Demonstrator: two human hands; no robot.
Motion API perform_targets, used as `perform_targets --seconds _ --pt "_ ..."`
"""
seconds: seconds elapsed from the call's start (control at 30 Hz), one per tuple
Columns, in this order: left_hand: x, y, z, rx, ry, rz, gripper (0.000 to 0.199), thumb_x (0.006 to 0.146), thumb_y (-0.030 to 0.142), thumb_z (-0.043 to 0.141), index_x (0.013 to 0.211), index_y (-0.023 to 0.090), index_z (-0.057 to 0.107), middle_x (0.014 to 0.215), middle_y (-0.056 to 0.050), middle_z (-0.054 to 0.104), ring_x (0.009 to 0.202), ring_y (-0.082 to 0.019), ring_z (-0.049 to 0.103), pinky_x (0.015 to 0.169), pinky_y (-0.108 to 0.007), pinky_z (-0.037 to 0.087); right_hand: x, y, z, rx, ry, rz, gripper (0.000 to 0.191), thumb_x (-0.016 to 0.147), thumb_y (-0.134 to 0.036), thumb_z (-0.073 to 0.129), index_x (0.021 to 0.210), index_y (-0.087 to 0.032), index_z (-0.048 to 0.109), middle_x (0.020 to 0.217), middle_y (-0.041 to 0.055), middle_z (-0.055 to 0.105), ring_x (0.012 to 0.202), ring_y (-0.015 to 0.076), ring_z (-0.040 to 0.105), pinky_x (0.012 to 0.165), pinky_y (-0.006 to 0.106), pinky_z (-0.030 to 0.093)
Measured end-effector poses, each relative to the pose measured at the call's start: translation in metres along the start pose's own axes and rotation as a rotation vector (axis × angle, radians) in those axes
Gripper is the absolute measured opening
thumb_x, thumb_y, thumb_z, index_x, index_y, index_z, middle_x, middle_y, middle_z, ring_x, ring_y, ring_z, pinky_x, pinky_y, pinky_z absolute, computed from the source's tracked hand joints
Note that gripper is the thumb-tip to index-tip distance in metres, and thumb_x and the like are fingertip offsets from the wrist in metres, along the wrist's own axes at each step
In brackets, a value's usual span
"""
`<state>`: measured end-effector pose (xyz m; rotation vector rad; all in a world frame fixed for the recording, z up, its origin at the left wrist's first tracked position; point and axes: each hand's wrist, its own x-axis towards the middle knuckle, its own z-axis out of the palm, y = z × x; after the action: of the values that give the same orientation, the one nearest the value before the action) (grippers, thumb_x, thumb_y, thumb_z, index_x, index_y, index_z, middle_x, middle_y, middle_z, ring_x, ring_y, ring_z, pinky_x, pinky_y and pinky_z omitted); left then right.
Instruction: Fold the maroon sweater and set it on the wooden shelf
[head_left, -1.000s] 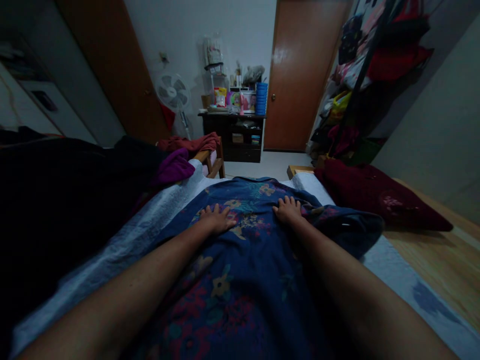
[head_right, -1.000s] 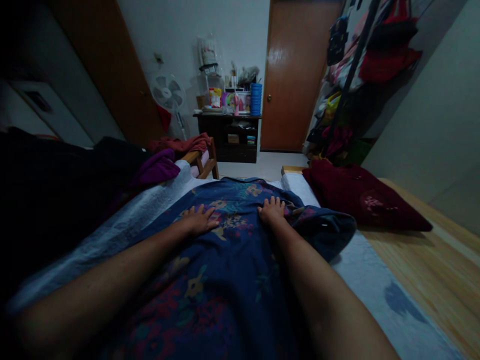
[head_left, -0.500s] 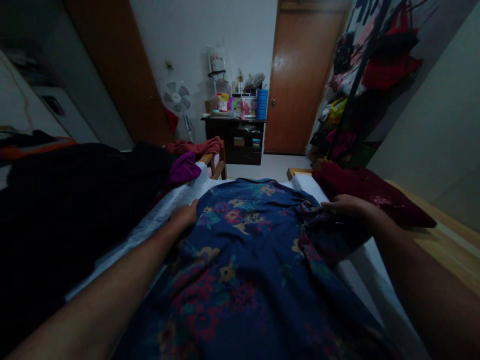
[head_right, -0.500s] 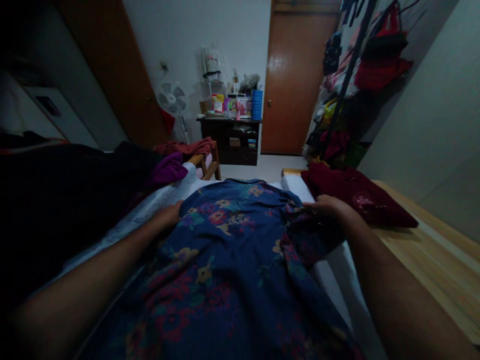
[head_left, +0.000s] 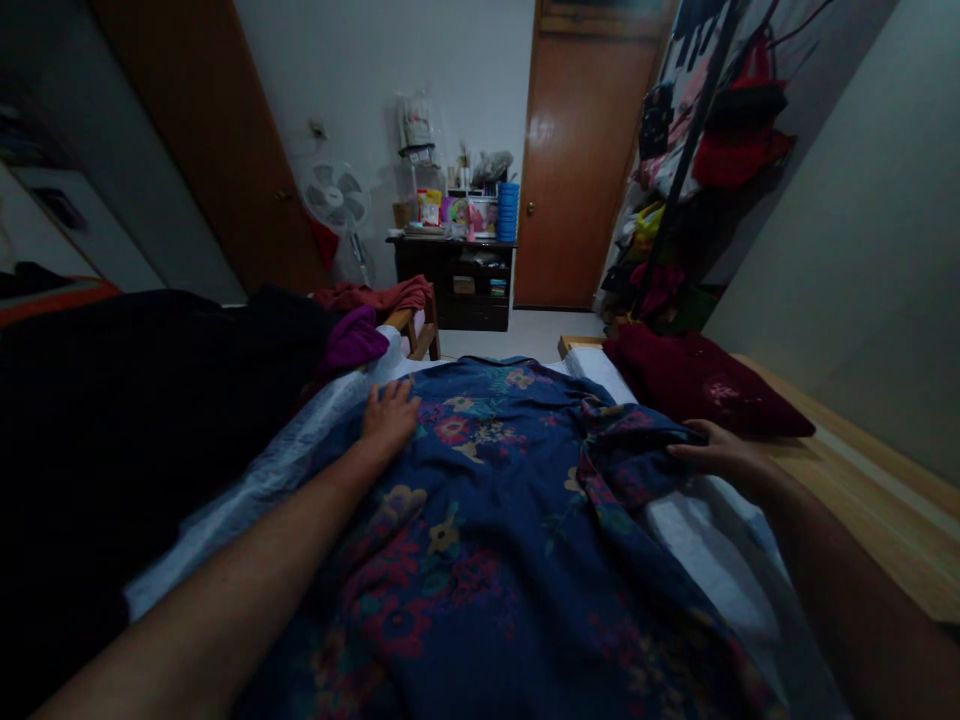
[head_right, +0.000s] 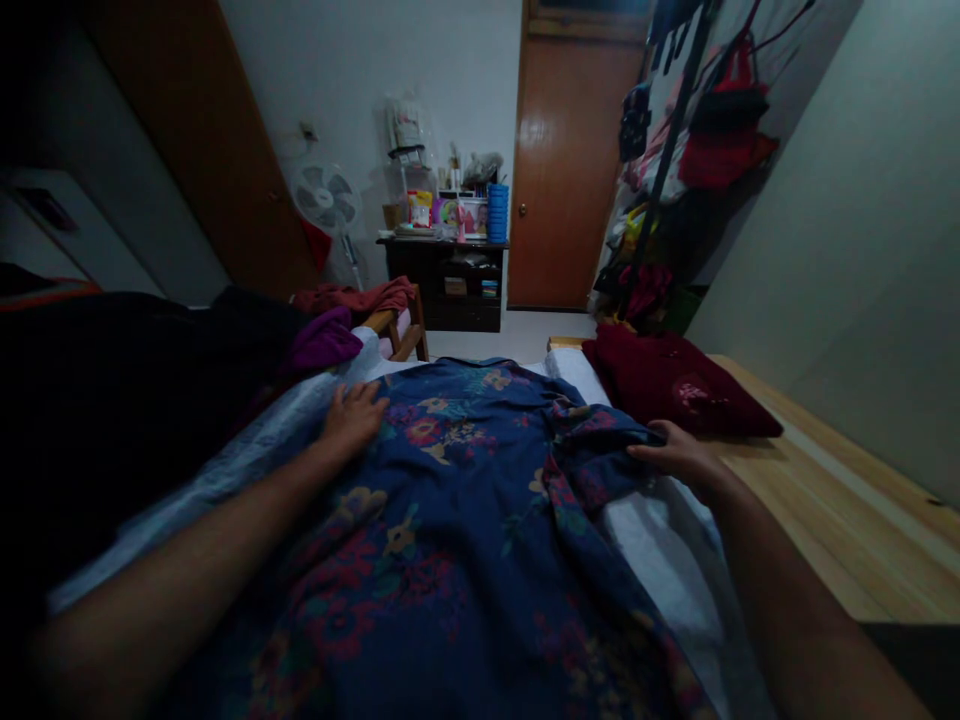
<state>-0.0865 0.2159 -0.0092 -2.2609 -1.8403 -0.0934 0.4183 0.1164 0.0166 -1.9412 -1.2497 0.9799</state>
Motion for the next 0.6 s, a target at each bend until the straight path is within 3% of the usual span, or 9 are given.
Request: perform_targets --seconds 0.1,0.2,0.27,0.37,0.43,0.5,0.6 --pt "-0.015 0.05 0.006 -0.11 -0.054 0.207 0.037 0.092 0.032 0.044 0.124 0.022 0.058 0.142 -0.009 0.045 0.133 -0.03 0.033 0.111 -0.052 0.022 -0.001 0.008 0.008 0.046 -0.038 -0.032 0.063 0.062 -0.036 0.072 0.117 -0.017 0.049 0.096 0.0095 0.064 0.075 0.0217 0.065 0.055 0.028 0.051" --pt "-0.035 0.099 0.012 -0.204 -0.121 0.403 0.044 0.086 0.043 0.053 0.128 0.027 0.055 0.145 -0.005 0.043 0.134 -0.027 0.035 0.111 -0.043 0.027 -0.004 -0.008 0.005 0.013 0.074 -0.185 0.055 0.065 -0.024 0.059 0.118 -0.018 0.049 0.087 0.0048 0.063 0.069 0.0189 0.062 0.055 0.027 0.049" --pt "-0.046 0.122 0.012 -0.3 -0.159 0.489 0.048 0.086 0.044 0.053 0.131 0.027 0.051 0.145 -0.006 0.043 0.135 -0.027 0.035 0.11 -0.043 0.03 -0.007 -0.029 -0.004 -0.185 0.245 -0.322 0.054 0.065 -0.018 0.054 0.119 -0.019 0.051 0.089 0.005 0.062 0.072 0.0189 0.06 0.06 0.028 0.049" --pt "-0.056 0.142 0.006 -0.433 -0.234 0.54 0.052 0.088 0.045 0.05 0.134 0.023 0.048 0.143 -0.01 0.045 0.131 -0.027 0.039 0.108 -0.044 0.033 -0.015 -0.059 -0.018 -0.689 0.587 -0.531 0.044 0.07 -0.013 0.053 0.113 -0.021 0.06 0.105 0.0097 0.059 0.091 0.0232 0.056 0.075 0.033 0.046" --pt "-0.058 0.148 0.002 -0.46 -0.265 0.536 0.056 0.087 0.05 0.049 0.135 0.021 0.047 0.14 -0.012 0.047 0.129 -0.028 0.043 0.107 -0.045 0.034 -0.022 -0.072 -0.021 -0.979 0.65 -0.623 0.03 0.076 -0.014 0.051 0.102 -0.02 0.065 0.11 0.0126 0.058 0.101 0.0279 0.052 0.081 0.038 0.043" --pt "-0.061 0.152 0.0 -0.455 -0.264 0.52 0.065 0.083 0.058 0.052 0.136 0.021 0.046 0.141 -0.014 0.046 0.13 -0.031 0.041 0.107 -0.048 0.033 -0.027 -0.078 -0.019 -1.177 0.509 -0.638 0.022 0.081 -0.016 0.049 0.09 -0.02 0.069 0.109 0.0127 0.059 0.101 0.03 0.051 0.081 0.041 0.042" --pt "-0.064 0.162 0.0 -0.445 -0.247 0.534 0.072 0.076 0.062 0.059 0.135 0.023 0.047 0.148 -0.013 0.038 0.136 -0.034 0.031 0.11 -0.053 0.026 -0.023 -0.078 -0.012 -1.202 -0.011 -0.335 0.015 0.077 -0.02 0.055 0.075 -0.022 0.07 0.088 0.0083 0.066 0.082 0.0251 0.059 0.07 0.036 0.046"
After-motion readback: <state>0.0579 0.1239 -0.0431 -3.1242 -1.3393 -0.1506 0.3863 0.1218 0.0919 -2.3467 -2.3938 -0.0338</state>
